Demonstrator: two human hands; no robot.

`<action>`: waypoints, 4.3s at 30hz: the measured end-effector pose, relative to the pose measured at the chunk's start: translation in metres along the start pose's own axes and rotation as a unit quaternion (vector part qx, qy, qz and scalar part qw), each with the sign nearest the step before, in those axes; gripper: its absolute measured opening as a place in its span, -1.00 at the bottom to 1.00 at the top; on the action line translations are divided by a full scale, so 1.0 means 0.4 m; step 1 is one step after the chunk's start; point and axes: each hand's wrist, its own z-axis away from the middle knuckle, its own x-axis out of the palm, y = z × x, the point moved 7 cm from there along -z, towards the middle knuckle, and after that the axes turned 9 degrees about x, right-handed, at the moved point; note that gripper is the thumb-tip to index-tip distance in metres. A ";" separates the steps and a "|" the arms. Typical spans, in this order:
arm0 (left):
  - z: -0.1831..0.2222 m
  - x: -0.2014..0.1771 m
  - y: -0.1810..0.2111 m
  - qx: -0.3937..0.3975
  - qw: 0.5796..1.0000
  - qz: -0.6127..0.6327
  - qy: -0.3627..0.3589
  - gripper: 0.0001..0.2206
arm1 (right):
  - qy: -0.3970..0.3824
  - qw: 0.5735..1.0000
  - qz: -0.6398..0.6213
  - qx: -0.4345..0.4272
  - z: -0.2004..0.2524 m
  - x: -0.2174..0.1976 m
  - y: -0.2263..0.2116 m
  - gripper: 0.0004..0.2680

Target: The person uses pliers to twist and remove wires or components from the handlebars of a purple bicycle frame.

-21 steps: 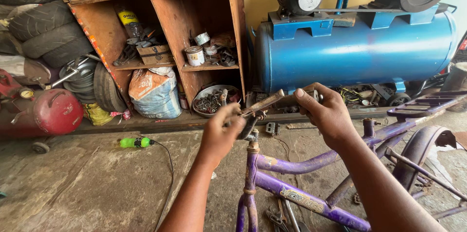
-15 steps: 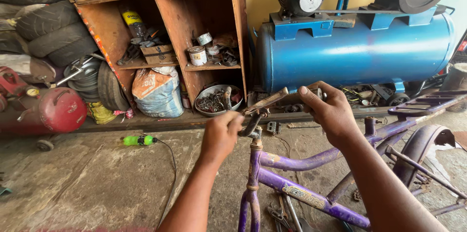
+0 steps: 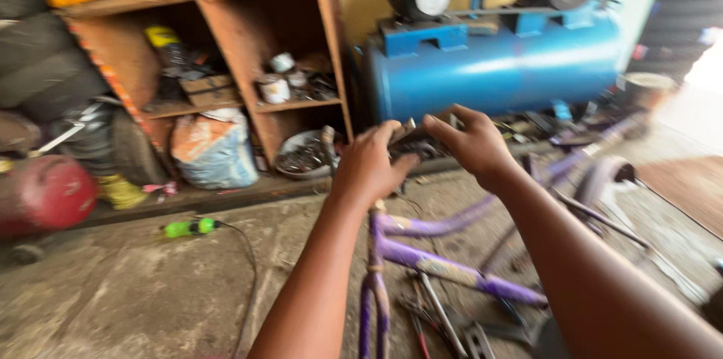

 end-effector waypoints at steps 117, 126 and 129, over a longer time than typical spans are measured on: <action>-0.041 0.122 -0.149 -0.143 0.973 0.170 0.058 -0.30 | -0.224 0.949 -0.138 0.174 0.147 0.205 0.189 -0.77; -0.032 0.113 -0.242 -0.118 0.901 0.416 -0.023 -0.24 | -0.191 0.932 -0.264 0.161 0.197 0.106 0.021 -0.85; -0.005 0.124 -0.237 -0.107 0.884 0.454 -0.028 -0.28 | -0.175 0.960 -0.201 0.089 0.187 0.049 0.022 -0.80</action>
